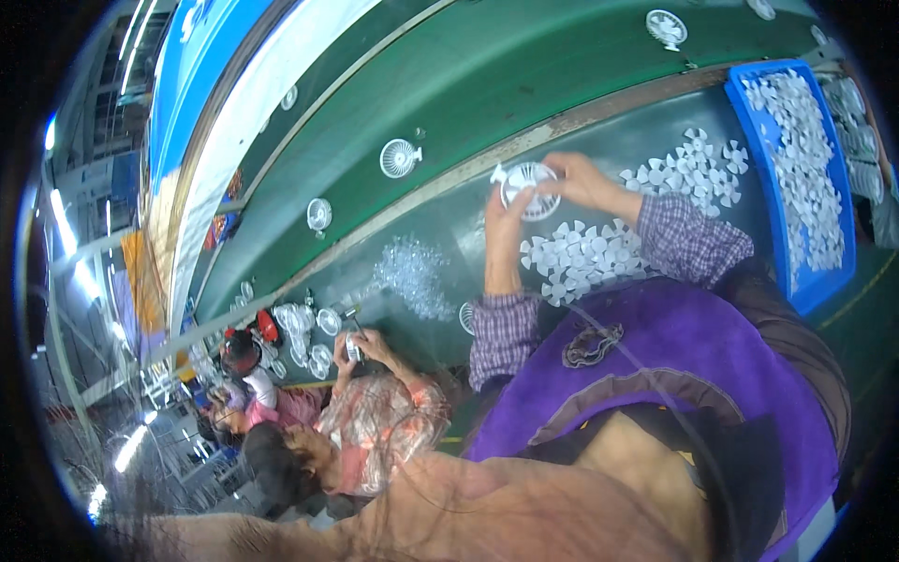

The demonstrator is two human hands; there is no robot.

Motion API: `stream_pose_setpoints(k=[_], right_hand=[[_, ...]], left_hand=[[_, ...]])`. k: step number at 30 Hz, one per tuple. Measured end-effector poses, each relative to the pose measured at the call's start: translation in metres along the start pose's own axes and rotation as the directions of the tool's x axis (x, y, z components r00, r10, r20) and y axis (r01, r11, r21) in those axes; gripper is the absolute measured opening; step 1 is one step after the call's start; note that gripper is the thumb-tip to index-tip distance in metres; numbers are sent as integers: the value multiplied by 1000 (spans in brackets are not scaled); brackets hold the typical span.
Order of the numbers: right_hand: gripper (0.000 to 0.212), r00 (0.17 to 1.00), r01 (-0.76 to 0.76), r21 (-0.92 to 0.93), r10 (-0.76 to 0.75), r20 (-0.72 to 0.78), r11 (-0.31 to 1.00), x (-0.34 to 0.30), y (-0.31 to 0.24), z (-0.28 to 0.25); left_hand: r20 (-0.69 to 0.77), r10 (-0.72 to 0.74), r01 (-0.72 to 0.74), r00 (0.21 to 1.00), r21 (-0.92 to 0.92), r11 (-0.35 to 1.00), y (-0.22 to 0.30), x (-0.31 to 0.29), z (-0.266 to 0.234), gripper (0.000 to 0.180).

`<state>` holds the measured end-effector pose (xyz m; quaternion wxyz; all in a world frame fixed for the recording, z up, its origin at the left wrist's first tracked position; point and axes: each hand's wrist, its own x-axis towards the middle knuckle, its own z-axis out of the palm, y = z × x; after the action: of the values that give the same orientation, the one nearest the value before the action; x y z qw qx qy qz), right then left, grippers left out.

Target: Assembling small plastic fan components on an assembly line.

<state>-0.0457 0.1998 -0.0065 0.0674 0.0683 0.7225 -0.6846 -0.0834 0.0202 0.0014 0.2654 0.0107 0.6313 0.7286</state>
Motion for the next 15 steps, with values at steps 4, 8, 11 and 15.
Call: stream_pose_setpoints(k=[4,8,11,15], right_hand=[[33,975,-181,47,186,-123,982,49,19,-28],[31,963,-182,-358,93,-253,916,42,50,-49],[16,959,-251,-419,165,-231,872,0,50,-54],[10,997,-52,-506,11,-83,861,-38,72,-34]], left_hand=[[30,-207,207,978,-278,938,-11,49,-47,40],[-512,-177,-44,840,-390,920,-30,98,-157,28],[-681,-218,3,699,-303,953,-11,137,-168,31],[-741,-220,102,634,-202,974,-14,172,-169,37]])
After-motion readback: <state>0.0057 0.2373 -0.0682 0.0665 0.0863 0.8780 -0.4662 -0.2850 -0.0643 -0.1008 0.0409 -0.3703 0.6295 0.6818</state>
